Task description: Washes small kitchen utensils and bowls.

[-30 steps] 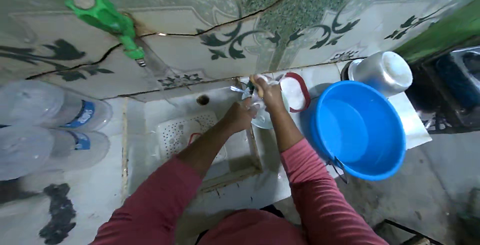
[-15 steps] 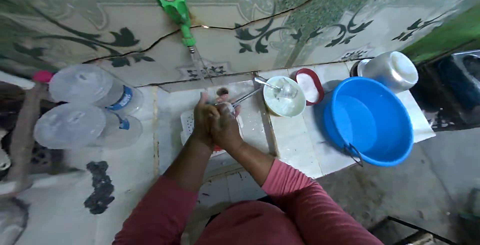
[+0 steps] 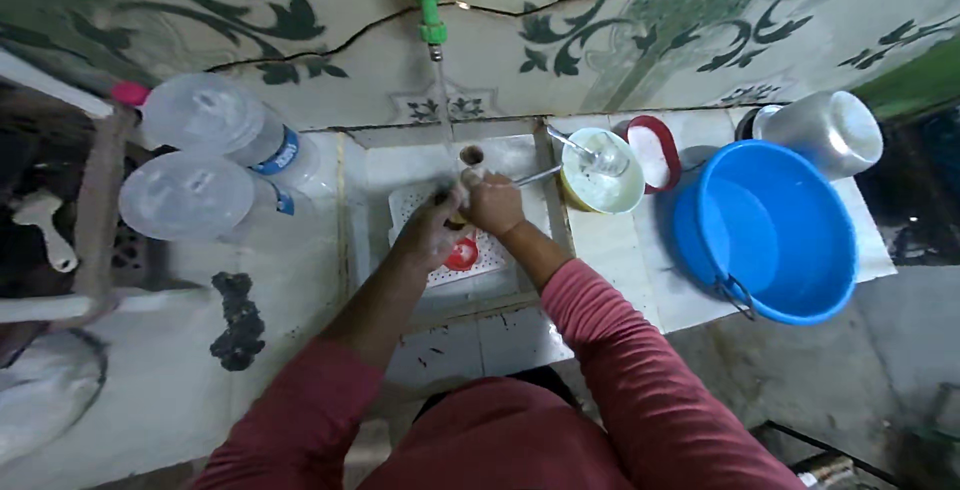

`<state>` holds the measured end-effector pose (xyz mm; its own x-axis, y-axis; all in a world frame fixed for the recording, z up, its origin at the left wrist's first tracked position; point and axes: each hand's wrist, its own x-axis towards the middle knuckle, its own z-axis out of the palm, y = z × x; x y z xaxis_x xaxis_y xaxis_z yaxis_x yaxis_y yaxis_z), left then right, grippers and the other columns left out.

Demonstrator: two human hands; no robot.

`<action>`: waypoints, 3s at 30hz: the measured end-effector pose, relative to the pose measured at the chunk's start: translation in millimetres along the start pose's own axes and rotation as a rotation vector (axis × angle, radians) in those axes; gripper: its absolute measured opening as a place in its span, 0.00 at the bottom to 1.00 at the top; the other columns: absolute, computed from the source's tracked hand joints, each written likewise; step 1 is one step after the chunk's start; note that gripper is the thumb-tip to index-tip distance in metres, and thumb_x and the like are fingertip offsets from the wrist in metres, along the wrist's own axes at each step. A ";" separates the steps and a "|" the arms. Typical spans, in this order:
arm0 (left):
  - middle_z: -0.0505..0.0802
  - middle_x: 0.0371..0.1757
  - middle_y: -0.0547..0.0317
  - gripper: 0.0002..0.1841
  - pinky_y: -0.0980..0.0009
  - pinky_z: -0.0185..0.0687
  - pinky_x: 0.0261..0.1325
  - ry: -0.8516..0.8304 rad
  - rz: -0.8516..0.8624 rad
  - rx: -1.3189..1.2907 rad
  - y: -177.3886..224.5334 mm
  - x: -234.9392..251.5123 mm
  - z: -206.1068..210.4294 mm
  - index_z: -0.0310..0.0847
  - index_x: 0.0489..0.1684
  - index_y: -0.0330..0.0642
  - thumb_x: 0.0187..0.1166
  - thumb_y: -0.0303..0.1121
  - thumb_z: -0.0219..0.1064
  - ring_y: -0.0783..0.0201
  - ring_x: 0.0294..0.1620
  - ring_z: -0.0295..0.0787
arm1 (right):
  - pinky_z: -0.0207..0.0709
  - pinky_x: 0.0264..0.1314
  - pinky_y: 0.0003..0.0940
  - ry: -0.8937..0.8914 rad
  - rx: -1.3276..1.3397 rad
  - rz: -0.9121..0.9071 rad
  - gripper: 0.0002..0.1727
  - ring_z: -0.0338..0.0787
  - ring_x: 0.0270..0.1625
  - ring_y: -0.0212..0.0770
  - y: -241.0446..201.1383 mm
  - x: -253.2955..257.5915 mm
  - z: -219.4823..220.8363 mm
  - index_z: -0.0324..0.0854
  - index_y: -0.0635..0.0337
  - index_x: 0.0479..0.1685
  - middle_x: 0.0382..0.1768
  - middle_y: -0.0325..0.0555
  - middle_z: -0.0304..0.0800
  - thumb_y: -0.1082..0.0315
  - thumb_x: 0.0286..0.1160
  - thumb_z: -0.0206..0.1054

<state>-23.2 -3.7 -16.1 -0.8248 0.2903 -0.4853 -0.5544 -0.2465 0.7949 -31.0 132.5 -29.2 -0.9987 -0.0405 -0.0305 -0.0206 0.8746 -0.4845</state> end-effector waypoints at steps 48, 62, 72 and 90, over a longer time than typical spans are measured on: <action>0.91 0.63 0.43 0.17 0.38 0.80 0.61 -0.443 0.378 2.156 -22.1 161.8 216.8 0.85 0.68 0.48 0.88 0.27 0.55 0.38 0.65 0.87 | 0.75 0.72 0.69 0.008 0.070 0.641 0.18 0.84 0.71 0.66 353.8 -31.1 -98.3 0.87 0.61 0.64 0.66 0.64 0.86 0.65 0.79 0.68; 0.90 0.45 0.37 0.11 0.45 0.82 0.54 -0.211 0.146 1.197 -5.5 61.0 176.5 0.82 0.55 0.27 0.87 0.28 0.62 0.47 0.44 0.87 | 0.75 0.70 0.67 0.304 0.426 0.274 0.24 0.86 0.68 0.64 140.2 1.3 -99.0 0.89 0.65 0.54 0.59 0.63 0.90 0.51 0.78 0.66; 0.74 0.15 0.72 0.18 0.89 0.61 0.09 -0.224 -0.267 -0.198 3.0 19.0 82.3 0.73 0.33 0.49 0.94 0.35 0.39 0.83 0.07 0.61 | 0.88 0.54 0.38 0.167 1.692 0.124 0.31 0.92 0.53 0.40 62.0 -4.6 -55.6 0.53 0.42 0.90 0.67 0.46 0.85 0.60 0.88 0.54; 0.84 0.69 0.49 0.21 0.60 0.80 0.69 0.071 0.299 0.377 5.4 24.1 29.0 0.70 0.78 0.38 0.94 0.39 0.46 0.64 0.66 0.82 | 0.84 0.39 0.31 0.337 1.606 0.515 0.17 0.86 0.36 0.33 -34.6 -15.7 -7.6 0.76 0.59 0.69 0.42 0.43 0.87 0.62 0.90 0.55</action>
<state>-42.9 28.7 -13.0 -0.9546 0.1904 -0.2289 -0.2241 0.0466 0.9734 -14.9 106.5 -5.3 -0.8563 0.3466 -0.3830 0.1343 -0.5666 -0.8130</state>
